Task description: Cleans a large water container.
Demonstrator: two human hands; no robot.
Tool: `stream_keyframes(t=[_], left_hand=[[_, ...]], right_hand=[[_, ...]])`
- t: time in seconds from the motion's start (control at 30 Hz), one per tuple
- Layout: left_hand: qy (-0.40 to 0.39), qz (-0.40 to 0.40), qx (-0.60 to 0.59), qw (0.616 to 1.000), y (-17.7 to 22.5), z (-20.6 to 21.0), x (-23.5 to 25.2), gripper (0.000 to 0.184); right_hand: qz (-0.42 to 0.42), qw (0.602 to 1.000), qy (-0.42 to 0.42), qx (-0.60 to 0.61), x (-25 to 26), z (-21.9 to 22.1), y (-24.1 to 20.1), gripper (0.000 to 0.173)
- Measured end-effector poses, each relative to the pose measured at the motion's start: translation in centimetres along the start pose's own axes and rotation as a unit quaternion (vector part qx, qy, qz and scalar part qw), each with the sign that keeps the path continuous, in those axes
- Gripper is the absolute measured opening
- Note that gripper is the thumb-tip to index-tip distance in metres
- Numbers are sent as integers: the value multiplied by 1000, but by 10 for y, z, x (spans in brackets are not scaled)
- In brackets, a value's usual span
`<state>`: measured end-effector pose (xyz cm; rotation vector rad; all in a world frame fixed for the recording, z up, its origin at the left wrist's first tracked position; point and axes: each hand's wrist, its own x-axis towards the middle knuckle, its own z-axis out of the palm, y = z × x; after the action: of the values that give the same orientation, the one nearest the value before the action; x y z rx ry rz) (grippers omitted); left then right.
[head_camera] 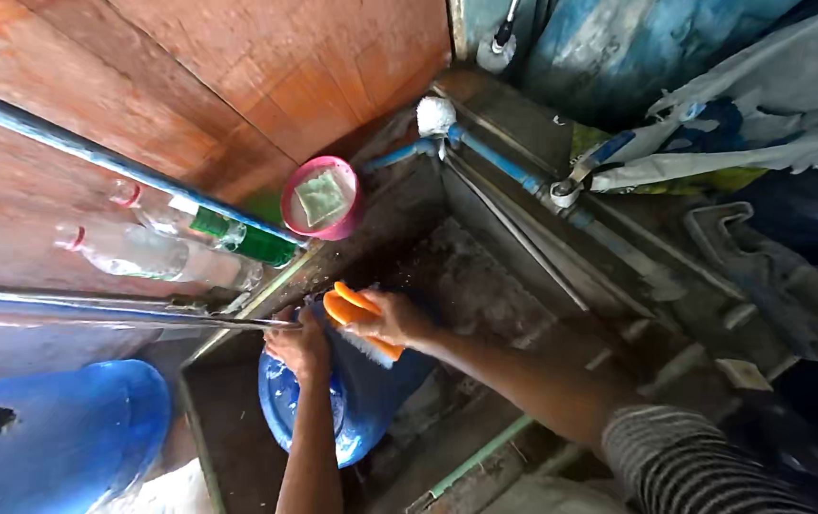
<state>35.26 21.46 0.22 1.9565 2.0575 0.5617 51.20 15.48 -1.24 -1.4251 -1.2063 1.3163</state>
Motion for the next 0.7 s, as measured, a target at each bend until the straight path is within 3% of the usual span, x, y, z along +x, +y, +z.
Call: stream_keyframes(t=[0.07,0.13,0.2,0.3,0.4,0.47,0.53,0.6,0.7], left_hand=[[-22,131,-4,991,1,5,-29,38],[-23,221,-38,974,-2,11,-43,46],[-25,154,-56,986,-12,0,-29,60],[-26,-26,-15,999,-18,-14,-7,76],[-33,29,-29,999,-11,-10,-27,73],[-15,98,-60,993,-14,-4,-47,80],[10,103,-57,993,-18,0,-69,91],[23,84,-36,996,-23,3,-87,100],[23,122,-42,991,-27,4,-114,102]], right_hand=[[5,1000,-17,-17,30,-8,-1,47],[-3,1000,-5,-22,53,-10,9,45],[30,999,38,10,34,2,39,50],[182,980,83,2,-13,17,109,65],[262,957,10,-126,-47,-20,105,63],[231,945,-13,-230,-61,-49,74,56],[132,935,75,-322,-79,-90,36,52],[31,896,249,-367,-90,-142,27,48],[73,824,384,-411,-102,-228,20,64]])
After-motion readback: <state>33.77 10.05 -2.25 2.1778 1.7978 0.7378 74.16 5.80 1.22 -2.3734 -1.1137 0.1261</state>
